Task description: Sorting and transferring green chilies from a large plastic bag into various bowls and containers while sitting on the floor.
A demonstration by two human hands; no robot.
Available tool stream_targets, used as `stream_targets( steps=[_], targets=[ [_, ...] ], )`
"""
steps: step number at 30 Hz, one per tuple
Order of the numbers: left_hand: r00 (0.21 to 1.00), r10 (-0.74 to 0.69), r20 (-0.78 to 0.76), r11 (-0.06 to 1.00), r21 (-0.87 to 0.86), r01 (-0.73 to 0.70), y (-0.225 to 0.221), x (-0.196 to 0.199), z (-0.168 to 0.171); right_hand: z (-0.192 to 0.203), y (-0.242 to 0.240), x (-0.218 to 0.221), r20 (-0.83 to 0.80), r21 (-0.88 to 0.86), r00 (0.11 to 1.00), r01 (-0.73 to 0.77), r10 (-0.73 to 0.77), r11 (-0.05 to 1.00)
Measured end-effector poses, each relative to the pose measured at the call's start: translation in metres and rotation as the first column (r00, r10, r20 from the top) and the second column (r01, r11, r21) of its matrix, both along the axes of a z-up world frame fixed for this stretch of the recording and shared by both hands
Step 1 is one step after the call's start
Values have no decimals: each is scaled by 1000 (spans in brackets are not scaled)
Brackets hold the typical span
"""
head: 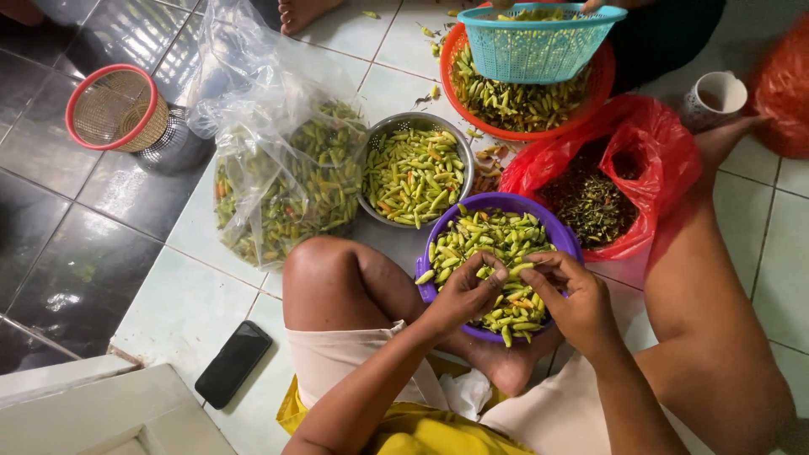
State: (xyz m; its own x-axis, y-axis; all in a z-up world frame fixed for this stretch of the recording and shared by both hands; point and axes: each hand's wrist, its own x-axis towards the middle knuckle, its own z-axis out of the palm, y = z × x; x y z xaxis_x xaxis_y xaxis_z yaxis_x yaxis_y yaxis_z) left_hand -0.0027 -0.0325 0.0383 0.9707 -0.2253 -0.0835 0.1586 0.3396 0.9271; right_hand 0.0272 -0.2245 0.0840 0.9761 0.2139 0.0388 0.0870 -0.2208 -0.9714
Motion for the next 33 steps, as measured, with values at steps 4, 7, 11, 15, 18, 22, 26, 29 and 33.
stream_targets(
  steps=[4, 7, 11, 15, 18, 22, 26, 29, 33],
  targets=[
    [1000, -12, 0, 1000, 21, 12, 0, -3, 1, 1, 6, 0, 73, -46, 997, -7, 11, 999],
    [1000, -8, 15, 1000, 10, 7, 2, -5, -4, 3, 13, 1, 194, -30, 981, -9, 14, 1000],
    [1000, 11, 23, 999, 39, -12, 6, -4, -14, 1, 13, 3, 187, 13, 980, -67, 64, 998],
    [999, 1, 38, 996, 90, -5, 7, -2, -8, -24, 9, 7, 106, 90, 993, -65, 56, 994],
    [997, -30, 75, 990, 142, 19, 7, 0, -10, -30, 6, 8, 15, 219, 997, -77, 75, 973],
    [995, -63, 73, 988, 147, 51, 6, 0, -7, -53, -11, 18, -154, 422, 975, -83, 162, 903],
    [999, -34, 33, 991, 127, 29, 11, 2, -15, -54, -35, 42, -216, 421, 975, 47, 50, 906],
    [1000, 12, 25, 994, 104, -15, 16, 1, -18, -58, -55, 59, 152, -10, 976, 159, -156, 987],
    [998, 48, 27, 994, 95, -50, 22, 4, -23, -97, -63, 63, 223, -379, 973, 142, -59, 915]
  ],
)
